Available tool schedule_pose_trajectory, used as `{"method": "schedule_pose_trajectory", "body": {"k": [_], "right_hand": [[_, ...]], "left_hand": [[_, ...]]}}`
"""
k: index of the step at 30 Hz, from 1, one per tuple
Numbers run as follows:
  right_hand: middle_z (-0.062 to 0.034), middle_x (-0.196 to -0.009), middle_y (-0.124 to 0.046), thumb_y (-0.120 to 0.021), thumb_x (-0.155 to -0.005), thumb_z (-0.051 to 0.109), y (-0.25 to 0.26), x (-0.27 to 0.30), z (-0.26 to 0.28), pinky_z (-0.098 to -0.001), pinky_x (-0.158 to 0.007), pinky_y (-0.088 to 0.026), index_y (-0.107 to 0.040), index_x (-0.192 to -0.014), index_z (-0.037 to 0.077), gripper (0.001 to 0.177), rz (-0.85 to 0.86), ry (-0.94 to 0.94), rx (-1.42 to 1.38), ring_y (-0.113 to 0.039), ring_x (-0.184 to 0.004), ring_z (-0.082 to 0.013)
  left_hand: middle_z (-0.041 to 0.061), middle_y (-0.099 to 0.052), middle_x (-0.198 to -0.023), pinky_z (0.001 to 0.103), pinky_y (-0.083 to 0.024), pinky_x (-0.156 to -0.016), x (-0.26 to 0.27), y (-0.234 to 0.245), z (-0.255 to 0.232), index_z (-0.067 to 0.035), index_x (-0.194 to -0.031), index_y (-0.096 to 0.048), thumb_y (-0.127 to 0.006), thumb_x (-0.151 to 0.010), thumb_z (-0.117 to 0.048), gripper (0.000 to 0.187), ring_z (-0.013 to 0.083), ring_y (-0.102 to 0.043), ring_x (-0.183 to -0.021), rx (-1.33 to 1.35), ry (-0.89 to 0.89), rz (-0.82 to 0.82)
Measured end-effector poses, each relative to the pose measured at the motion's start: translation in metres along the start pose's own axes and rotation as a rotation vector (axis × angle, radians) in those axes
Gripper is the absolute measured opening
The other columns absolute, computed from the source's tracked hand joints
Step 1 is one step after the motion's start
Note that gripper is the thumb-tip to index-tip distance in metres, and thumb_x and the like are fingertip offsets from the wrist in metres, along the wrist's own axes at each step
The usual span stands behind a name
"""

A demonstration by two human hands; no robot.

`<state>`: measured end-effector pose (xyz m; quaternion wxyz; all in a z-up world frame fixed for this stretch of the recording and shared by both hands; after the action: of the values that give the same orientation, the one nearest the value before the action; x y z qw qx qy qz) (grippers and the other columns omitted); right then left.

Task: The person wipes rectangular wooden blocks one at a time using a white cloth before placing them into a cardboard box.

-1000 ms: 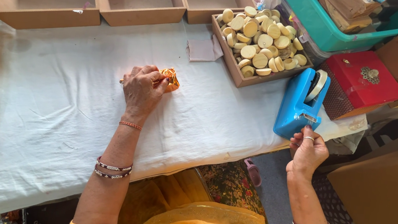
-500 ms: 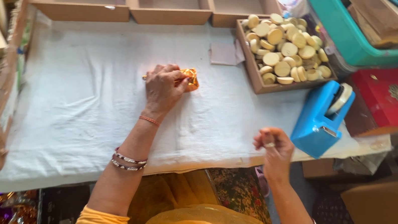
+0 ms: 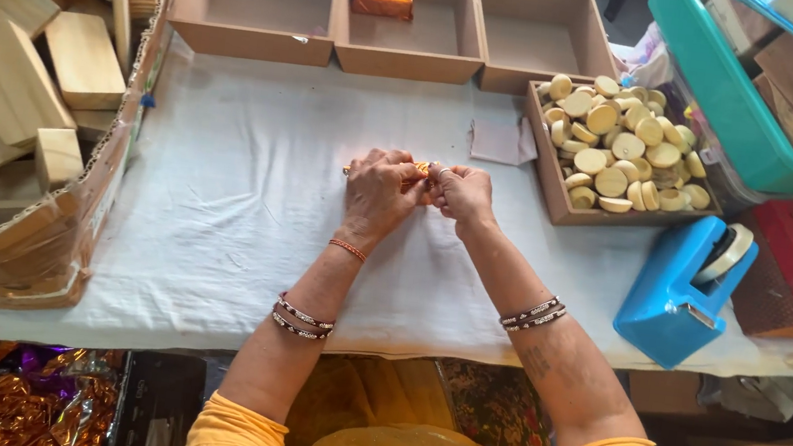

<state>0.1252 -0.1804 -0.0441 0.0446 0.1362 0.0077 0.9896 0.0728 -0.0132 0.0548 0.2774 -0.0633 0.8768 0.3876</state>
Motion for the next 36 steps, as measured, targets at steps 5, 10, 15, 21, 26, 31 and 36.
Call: {"method": "schedule_pose_trajectory", "body": {"k": [5, 10, 15, 21, 26, 31, 36], "right_hand": [[0.0015, -0.058, -0.057, -0.069, -0.094, 0.015, 0.005, -0.01, 0.002, -0.0194, -0.034, -0.029, -0.07, -0.084, 0.002, 0.016, 0.048, -0.136, 0.001, -0.045, -0.041, -0.0033], [0.0024, -0.057, -0.058, -0.068, -0.093, 0.014, 0.006, 0.002, 0.02, -0.0176, -0.035, -0.029, -0.074, -0.087, 0.003, 0.013, 0.066, -0.204, 0.066, -0.044, -0.041, -0.0013], [0.0032, -0.057, -0.057, -0.069, -0.093, 0.016, 0.006, 0.011, 0.023, -0.0173, -0.036, -0.03, -0.074, -0.088, 0.003, 0.015, 0.08, -0.214, 0.083, -0.044, -0.042, -0.001], [0.0048, -0.057, -0.055, -0.07, -0.093, 0.018, 0.005, 0.008, 0.019, -0.0176, -0.037, -0.03, -0.074, -0.086, 0.004, 0.016, 0.074, -0.209, 0.139, -0.042, -0.044, -0.0008], [0.0042, -0.059, -0.055, -0.072, -0.091, 0.019, 0.012, 0.002, 0.009, -0.0184, -0.039, -0.03, -0.074, -0.083, 0.005, 0.016, 0.064, -0.25, 0.197, -0.043, -0.045, -0.0017], [0.0041, -0.06, -0.056, -0.072, -0.09, 0.022, 0.012, 0.0, 0.008, -0.0192, -0.04, -0.032, -0.073, -0.081, 0.008, 0.017, 0.079, -0.289, 0.25, -0.044, -0.047, -0.0025], [0.0045, -0.056, -0.052, -0.069, -0.093, 0.037, 0.009, 0.019, 0.008, -0.0212, -0.038, -0.027, -0.069, -0.075, 0.012, 0.03, 0.092, -0.339, 0.371, -0.041, -0.043, -0.0036]], "left_hand": [[-0.003, -0.074, -0.109, 0.043, -0.043, -0.093, -0.001, 0.001, 0.0, -0.02, -0.094, -0.083, -0.079, -0.08, -0.027, 0.016, 0.0186, -0.063, -0.107, 0.002, 0.026, 0.013], [-0.004, -0.075, -0.107, 0.042, -0.043, -0.092, -0.005, 0.003, 0.001, -0.02, -0.091, -0.083, -0.079, -0.078, -0.026, 0.015, 0.0182, -0.064, -0.105, 0.039, 0.074, -0.01], [-0.005, -0.076, -0.097, 0.04, -0.045, -0.09, -0.007, 0.0, 0.007, -0.019, -0.1, -0.079, -0.08, -0.079, -0.028, 0.023, 0.0172, -0.065, -0.102, 0.048, 0.175, 0.042], [-0.007, -0.075, -0.107, 0.04, -0.043, -0.09, -0.005, -0.006, 0.007, -0.026, -0.111, -0.079, -0.078, -0.08, -0.028, 0.031, 0.0175, -0.063, -0.102, 0.04, 0.109, 0.016], [-0.009, -0.072, -0.111, 0.04, -0.042, -0.091, -0.007, -0.009, 0.005, -0.03, -0.103, -0.083, -0.075, -0.083, -0.03, 0.021, 0.0162, -0.06, -0.105, -0.021, 0.109, 0.093], [-0.011, -0.071, -0.106, 0.04, -0.041, -0.091, -0.008, -0.008, 0.001, -0.028, -0.098, -0.083, -0.072, -0.086, -0.03, 0.017, 0.0152, -0.059, -0.103, -0.044, 0.126, 0.148], [-0.011, -0.071, -0.106, 0.039, -0.041, -0.093, -0.007, -0.013, 0.005, -0.029, -0.098, -0.084, -0.07, -0.087, -0.027, 0.017, 0.0149, -0.059, -0.103, -0.038, 0.136, 0.125]]}}
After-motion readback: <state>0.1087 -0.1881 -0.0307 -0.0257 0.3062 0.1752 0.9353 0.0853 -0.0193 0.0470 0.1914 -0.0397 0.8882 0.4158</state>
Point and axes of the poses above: each hand's wrist, its own x-axis away from the middle knuckle, its own y-axis out of the back of the hand, z = x × y, the point moved 9 cm from there along -x, towards the middle knuckle
